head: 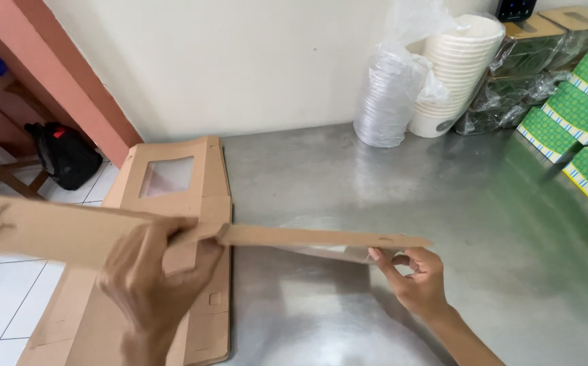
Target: Assembling cardboard boxes by folding flaps and tabs
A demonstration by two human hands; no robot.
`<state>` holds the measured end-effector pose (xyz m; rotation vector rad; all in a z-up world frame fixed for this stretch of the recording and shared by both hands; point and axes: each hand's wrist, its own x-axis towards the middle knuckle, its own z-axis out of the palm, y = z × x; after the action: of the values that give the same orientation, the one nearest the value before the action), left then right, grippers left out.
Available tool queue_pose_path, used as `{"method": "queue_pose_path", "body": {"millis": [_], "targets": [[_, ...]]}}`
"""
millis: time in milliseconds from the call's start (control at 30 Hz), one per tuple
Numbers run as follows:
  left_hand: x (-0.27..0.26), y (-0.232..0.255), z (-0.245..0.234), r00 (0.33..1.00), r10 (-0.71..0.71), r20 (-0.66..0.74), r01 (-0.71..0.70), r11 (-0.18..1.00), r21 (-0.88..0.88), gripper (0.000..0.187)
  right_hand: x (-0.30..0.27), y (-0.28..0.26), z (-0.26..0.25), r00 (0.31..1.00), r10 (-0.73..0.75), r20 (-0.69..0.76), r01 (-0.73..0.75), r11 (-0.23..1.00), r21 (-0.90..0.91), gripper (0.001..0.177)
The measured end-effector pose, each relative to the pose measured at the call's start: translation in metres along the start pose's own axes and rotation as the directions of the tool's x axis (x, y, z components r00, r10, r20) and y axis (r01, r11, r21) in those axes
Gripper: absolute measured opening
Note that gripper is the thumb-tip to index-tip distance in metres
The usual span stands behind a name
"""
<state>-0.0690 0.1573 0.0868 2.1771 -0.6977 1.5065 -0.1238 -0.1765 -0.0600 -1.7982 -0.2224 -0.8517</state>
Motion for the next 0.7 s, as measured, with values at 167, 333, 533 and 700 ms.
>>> {"method": "queue_pose_path", "body": {"millis": [167, 333, 533, 700], "targets": [[0.105, 0.003, 0.032, 0.942, 0.318, 0.103, -0.330, 0.934, 0.135, 0.013, -0.009, -0.020, 0.005, 0.945, 0.323, -0.058, -0.305, 0.928, 0.213, 0.020], [0.181, 0.050, 0.085, 0.720, 0.501, 0.481, -0.634, 0.756, 0.163, 0.020, -0.032, -0.031, 0.023, 0.619, 0.784, -0.038, -0.648, 0.538, 0.539, 0.026], [0.161, 0.104, 0.191, 0.556, 0.547, 0.626, -0.768, 0.627, 0.134, 0.035, -0.066, -0.059, 0.062, 0.266, 0.951, 0.158, -0.770, 0.112, 0.628, 0.040], [0.086, 0.132, 0.244, 0.480, 0.588, 0.651, -0.802, 0.594, 0.056, 0.035, -0.058, -0.083, 0.076, 0.191, 0.976, 0.107, -0.779, 0.084, 0.622, 0.054]]}}
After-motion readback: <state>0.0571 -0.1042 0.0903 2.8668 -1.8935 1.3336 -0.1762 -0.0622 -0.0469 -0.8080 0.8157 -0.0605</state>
